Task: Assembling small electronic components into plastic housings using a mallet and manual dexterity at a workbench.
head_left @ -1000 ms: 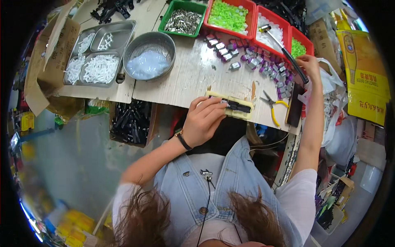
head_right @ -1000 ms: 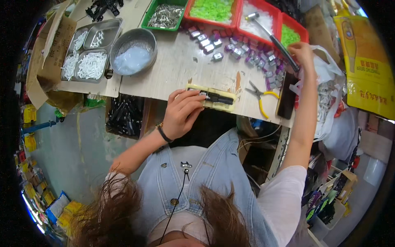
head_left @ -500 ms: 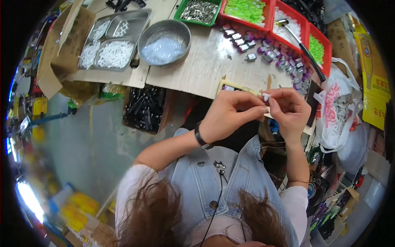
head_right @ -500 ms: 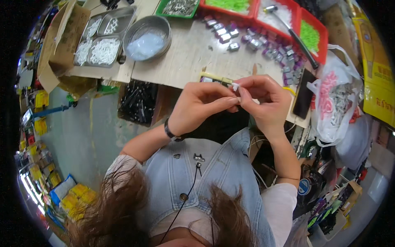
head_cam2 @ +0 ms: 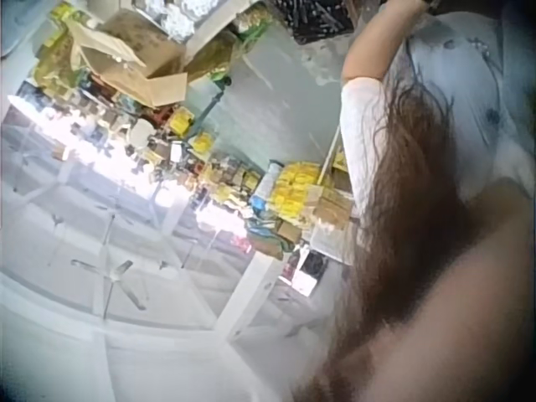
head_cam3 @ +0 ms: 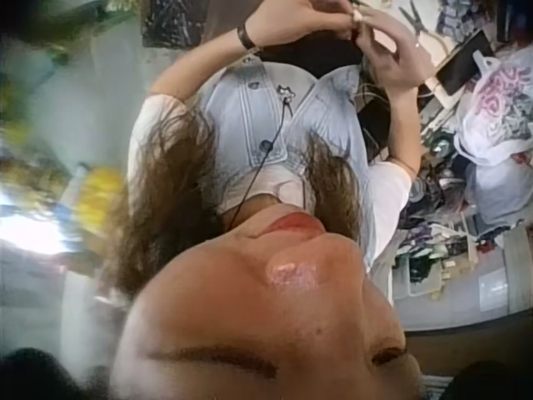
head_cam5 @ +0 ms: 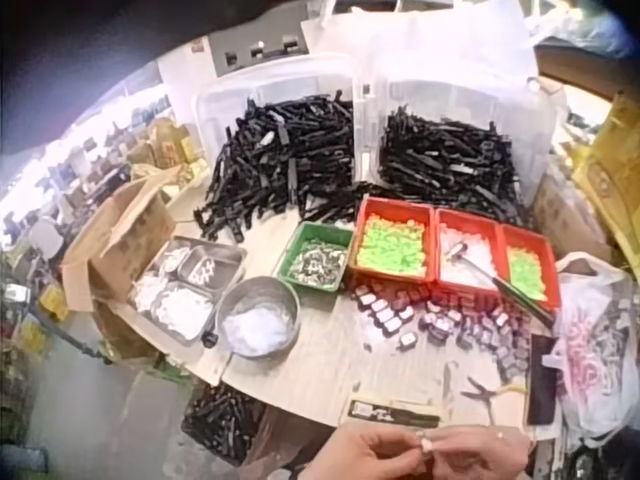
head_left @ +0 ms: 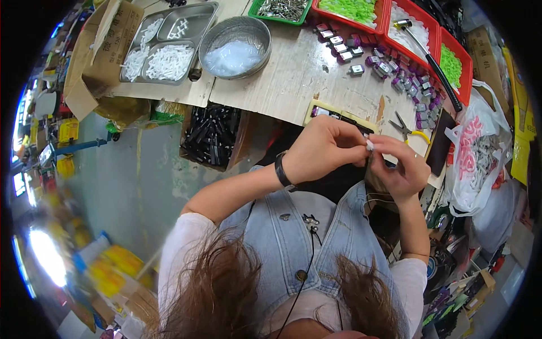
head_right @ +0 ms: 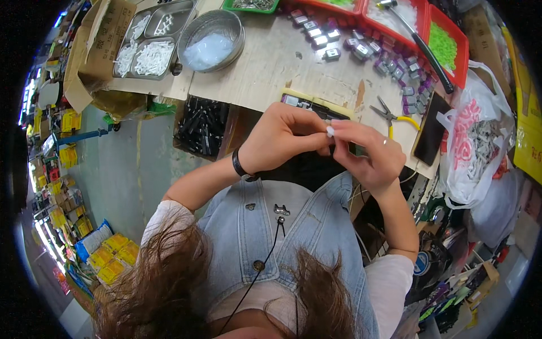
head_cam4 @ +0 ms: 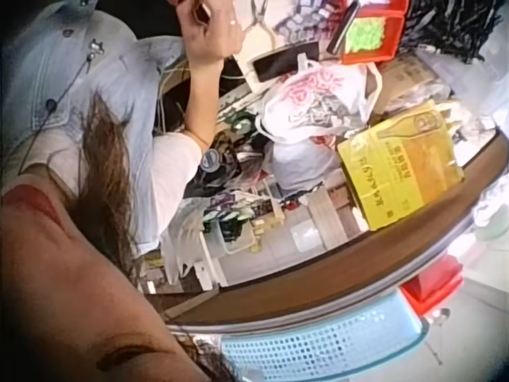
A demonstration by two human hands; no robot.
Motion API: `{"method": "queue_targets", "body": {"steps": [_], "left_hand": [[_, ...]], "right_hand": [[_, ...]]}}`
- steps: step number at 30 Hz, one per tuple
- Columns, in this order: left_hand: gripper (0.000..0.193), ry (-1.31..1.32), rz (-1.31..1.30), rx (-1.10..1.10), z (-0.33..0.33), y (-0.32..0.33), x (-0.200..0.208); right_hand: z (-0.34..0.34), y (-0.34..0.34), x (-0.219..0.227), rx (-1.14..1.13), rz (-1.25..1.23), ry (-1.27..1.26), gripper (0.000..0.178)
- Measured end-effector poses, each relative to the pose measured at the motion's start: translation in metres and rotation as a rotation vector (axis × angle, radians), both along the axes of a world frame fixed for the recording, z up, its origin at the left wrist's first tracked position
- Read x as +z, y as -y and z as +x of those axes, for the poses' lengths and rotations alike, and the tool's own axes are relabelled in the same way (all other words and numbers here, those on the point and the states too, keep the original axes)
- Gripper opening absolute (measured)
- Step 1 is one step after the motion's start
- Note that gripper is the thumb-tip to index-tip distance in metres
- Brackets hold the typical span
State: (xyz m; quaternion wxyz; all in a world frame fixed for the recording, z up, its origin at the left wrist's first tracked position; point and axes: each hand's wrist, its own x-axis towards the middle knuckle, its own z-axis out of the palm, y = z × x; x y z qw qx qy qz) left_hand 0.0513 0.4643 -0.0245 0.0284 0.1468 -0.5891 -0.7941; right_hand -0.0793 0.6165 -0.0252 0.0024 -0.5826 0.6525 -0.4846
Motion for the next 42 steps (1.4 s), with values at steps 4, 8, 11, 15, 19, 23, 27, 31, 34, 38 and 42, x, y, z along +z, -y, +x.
{"method": "queue_targets", "body": {"steps": [4, 8, 11, 15, 19, 23, 27, 31, 34, 38, 42], "left_hand": [[0.014, -0.059, -0.337, 0.07, -0.001, 0.001, 0.003], [0.014, -0.074, -0.209, 0.038, -0.003, 0.005, 0.003], [0.014, -0.072, -0.181, 0.024, -0.001, 0.006, 0.003], [0.014, -0.076, 0.001, -0.016, 0.005, 0.011, 0.004], [0.014, -0.087, 0.032, -0.03, 0.01, 0.017, 0.006], [0.016, -0.042, -0.09, -0.054, 0.013, 0.025, 0.015], [0.015, -0.07, -0.143, -0.006, 0.021, 0.025, 0.017], [0.015, -0.127, -0.234, -0.007, 0.022, 0.026, 0.016], [0.015, -0.11, -0.177, -0.012, 0.026, 0.026, 0.017], [0.015, -0.07, -0.042, -0.068, 0.028, 0.026, 0.016], [0.012, -0.028, -0.377, -0.123, 0.029, 0.028, 0.02]], "right_hand": [[0.003, 0.0, -0.006, -0.054, 0.018, 0.308, 0.019], [0.011, 0.003, 0.003, -0.152, 0.079, 0.601, 0.016], [0.014, 0.003, 0.004, -0.171, 0.151, 0.622, 0.017], [0.019, 0.004, 0.003, -0.164, 0.126, 0.662, 0.018], [0.024, 0.008, 0.007, -0.136, 0.112, 0.672, 0.017], [0.034, 0.012, 0.013, -0.195, 0.147, 0.623, 0.015], [0.042, 0.018, 0.018, -0.163, 0.107, 0.77, 0.015], [0.043, 0.016, 0.016, -0.175, 0.113, 0.771, 0.015], [0.046, 0.016, 0.015, -0.173, 0.112, 0.678, 0.017], [0.031, 0.016, 0.008, -0.065, -0.009, -0.027, 0.024], [0.024, 0.014, 0.017, 0.077, -0.007, -0.257, 0.03]]}}
